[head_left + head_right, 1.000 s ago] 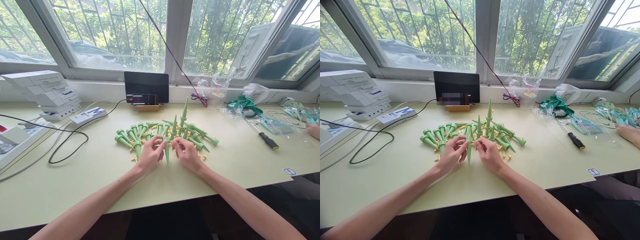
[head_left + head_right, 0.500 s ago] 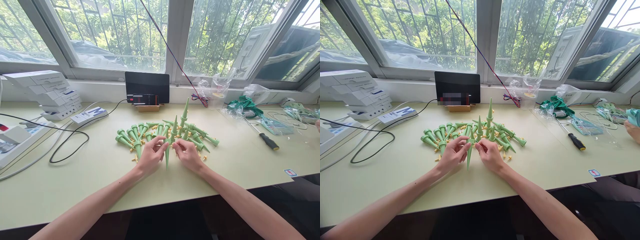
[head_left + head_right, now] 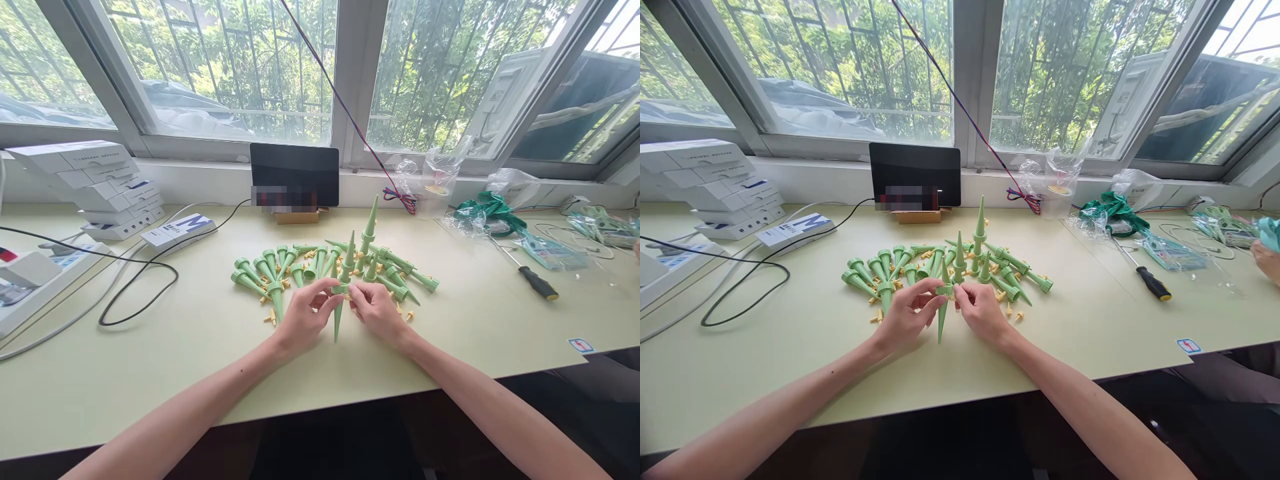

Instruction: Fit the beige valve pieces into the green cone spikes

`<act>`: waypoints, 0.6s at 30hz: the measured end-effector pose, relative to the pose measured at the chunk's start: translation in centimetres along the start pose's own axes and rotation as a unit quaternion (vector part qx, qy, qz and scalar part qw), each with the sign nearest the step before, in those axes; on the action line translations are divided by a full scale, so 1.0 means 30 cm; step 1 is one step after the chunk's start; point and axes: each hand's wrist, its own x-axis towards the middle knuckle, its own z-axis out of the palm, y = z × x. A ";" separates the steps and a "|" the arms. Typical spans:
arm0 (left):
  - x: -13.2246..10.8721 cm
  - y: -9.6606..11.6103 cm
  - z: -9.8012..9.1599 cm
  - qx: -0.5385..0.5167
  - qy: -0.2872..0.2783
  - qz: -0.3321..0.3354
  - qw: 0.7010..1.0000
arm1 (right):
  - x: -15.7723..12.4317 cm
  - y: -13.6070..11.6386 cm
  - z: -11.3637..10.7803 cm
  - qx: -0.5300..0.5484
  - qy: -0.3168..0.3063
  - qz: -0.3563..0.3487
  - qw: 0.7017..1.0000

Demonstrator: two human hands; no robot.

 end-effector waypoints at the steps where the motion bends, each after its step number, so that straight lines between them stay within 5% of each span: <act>1: 0.000 0.000 0.000 -0.003 0.001 -0.002 1.000 | 0.001 0.000 0.001 0.000 0.001 0.000 1.000; 18: 0.030 0.015 -0.003 -0.164 0.037 -0.135 0.976 | 0.003 0.017 0.003 -0.038 0.042 -0.046 0.997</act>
